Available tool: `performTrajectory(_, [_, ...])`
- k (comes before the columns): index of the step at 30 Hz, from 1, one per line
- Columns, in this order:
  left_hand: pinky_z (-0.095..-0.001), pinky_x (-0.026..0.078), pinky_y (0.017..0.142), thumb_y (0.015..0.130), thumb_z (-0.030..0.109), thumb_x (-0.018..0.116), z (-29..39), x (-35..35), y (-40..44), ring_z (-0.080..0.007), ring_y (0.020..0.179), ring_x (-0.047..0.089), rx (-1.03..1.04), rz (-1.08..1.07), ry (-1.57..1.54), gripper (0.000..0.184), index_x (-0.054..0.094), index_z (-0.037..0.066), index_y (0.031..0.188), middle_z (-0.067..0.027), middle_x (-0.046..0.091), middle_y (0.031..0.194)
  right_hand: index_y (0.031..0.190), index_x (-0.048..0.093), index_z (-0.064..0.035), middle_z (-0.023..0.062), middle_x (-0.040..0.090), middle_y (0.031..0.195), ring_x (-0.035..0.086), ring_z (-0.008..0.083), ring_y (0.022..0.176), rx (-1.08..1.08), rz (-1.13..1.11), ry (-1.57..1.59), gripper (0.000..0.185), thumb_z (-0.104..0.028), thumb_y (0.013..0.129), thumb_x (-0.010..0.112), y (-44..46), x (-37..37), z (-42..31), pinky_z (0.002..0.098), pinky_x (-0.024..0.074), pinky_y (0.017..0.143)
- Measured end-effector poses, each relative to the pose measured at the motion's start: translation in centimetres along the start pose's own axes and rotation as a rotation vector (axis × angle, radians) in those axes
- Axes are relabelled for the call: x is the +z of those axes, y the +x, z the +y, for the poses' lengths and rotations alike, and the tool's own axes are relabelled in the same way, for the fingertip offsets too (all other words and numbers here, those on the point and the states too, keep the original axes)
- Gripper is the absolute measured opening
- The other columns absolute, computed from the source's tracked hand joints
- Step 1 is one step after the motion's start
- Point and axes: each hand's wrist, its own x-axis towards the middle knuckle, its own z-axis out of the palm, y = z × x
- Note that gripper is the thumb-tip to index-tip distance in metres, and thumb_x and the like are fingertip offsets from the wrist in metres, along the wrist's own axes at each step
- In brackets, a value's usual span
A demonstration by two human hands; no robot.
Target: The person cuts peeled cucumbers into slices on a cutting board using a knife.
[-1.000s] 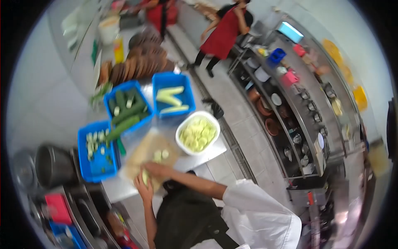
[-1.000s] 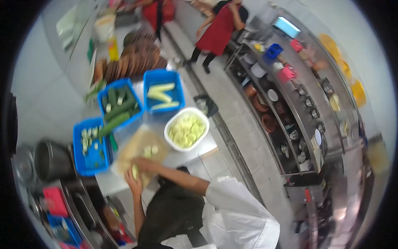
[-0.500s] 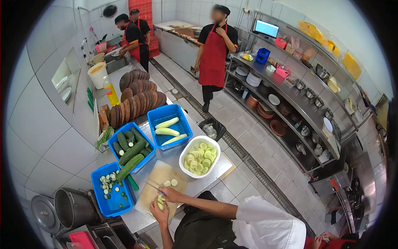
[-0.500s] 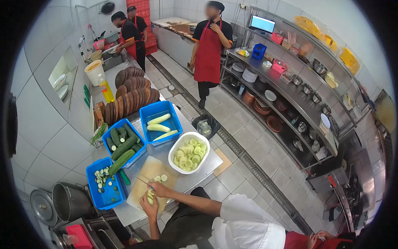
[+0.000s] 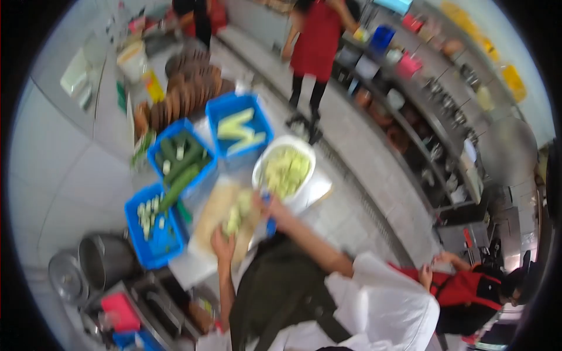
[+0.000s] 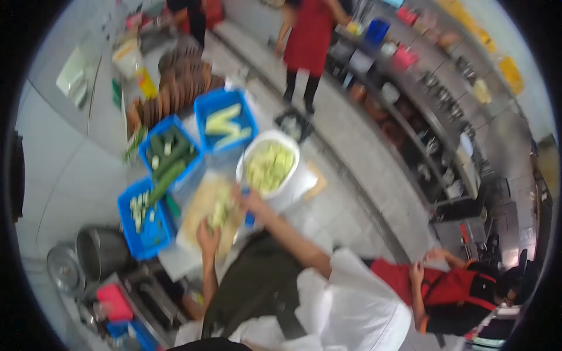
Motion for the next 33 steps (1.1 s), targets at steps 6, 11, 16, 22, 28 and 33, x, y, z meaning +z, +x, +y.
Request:
performTrajectory(6, [-0.038, 0.051, 0.08, 0.082, 0.01, 0.076, 3.0, -1.6, 0.7, -0.0281, 0.088, 0.061, -0.168, 0.036, -0.167, 0.049, 0.056, -0.002, 0.125, -0.0198, 0.062, 0.111, 0.117, 0.059, -0.0197, -0.0102, 0.048, 0.074, 0.034, 0.0009, 0.047, 0.21, -0.195, 0.597, 0.02, -0.015, 0.098, 0.064, -1.3, -0.5, -5.6, 0.017, 0.0305, 0.041])
performTrajectory(11, [-0.0364, 0.049, 0.076, 0.082, 0.007, 0.074, 2.3, -2.0, 0.7, -0.0261, 0.081, 0.056, -0.143, 0.101, -0.169, 0.05, 0.055, -0.001, 0.128, -0.0175, 0.057, 0.114, 0.118, 0.058, -0.0202, -0.0101, 0.047, 0.073, 0.033, 0.0007, 0.048, 0.223, -0.201, 0.681, 0.021, -0.016, 0.098, 0.064, -2.1, -0.6, -5.6, 0.0164, 0.0298, 0.04])
performTrajectory(16, [-0.0365, 0.048, 0.08, 0.082, 0.005, 0.073, 2.6, -2.0, 0.5, -0.0263, 0.085, 0.055, -0.114, 0.051, -0.16, 0.05, 0.057, 0.003, 0.129, -0.0161, 0.053, 0.114, 0.12, 0.056, -0.019, -0.0089, 0.047, 0.073, 0.034, 0.0009, 0.048, 0.229, -0.097, 0.642, 0.024, -0.013, 0.098, 0.064, -2.6, -0.8, -4.7, 0.0169, 0.0297, 0.04])
performTrajectory(22, [-0.0385, 0.049, 0.085, 0.081, 0.002, 0.072, 2.4, -1.9, 0.5, -0.031, 0.098, 0.057, -0.042, 0.113, -0.141, 0.049, 0.058, 0.003, 0.128, -0.0179, 0.051, 0.115, 0.123, 0.049, -0.0114, -0.0076, 0.045, 0.07, 0.035, 0.0047, 0.046, 0.118, 0.233, 0.151, 0.044, -0.011, 0.088, 0.075, -3.3, -1.2, -6.5, 0.0215, 0.0291, 0.04])
performTrajectory(28, [-0.038, 0.049, 0.088, 0.083, 0.002, 0.073, 1.9, -1.2, 0.2, -0.0331, 0.109, 0.056, -0.066, 0.159, -0.139, 0.044, 0.061, 0.002, 0.125, -0.0192, 0.052, 0.122, 0.108, 0.058, -0.0057, 0.0017, 0.057, 0.07, 0.052, 0.0126, 0.047, -0.331, 0.625, -0.443, 0.035, -0.018, 0.083, 0.079, 8.6, -11.9, -14.8, 0.0293, 0.0394, 0.042])
performTrajectory(33, [-0.0348, 0.052, 0.084, 0.077, 0.003, 0.08, 2.6, -2.6, 0.6, -0.026, 0.097, 0.064, -0.169, 0.091, -0.296, 0.051, 0.061, 0.001, 0.124, -0.0154, 0.063, 0.12, 0.094, 0.059, 0.001, 0.0075, 0.063, 0.071, 0.05, 0.0113, 0.045, -0.246, 0.759, -0.623, 0.042, -0.031, 0.08, 0.084, 16.2, -18.4, -18.7, 0.0283, 0.0386, 0.041])
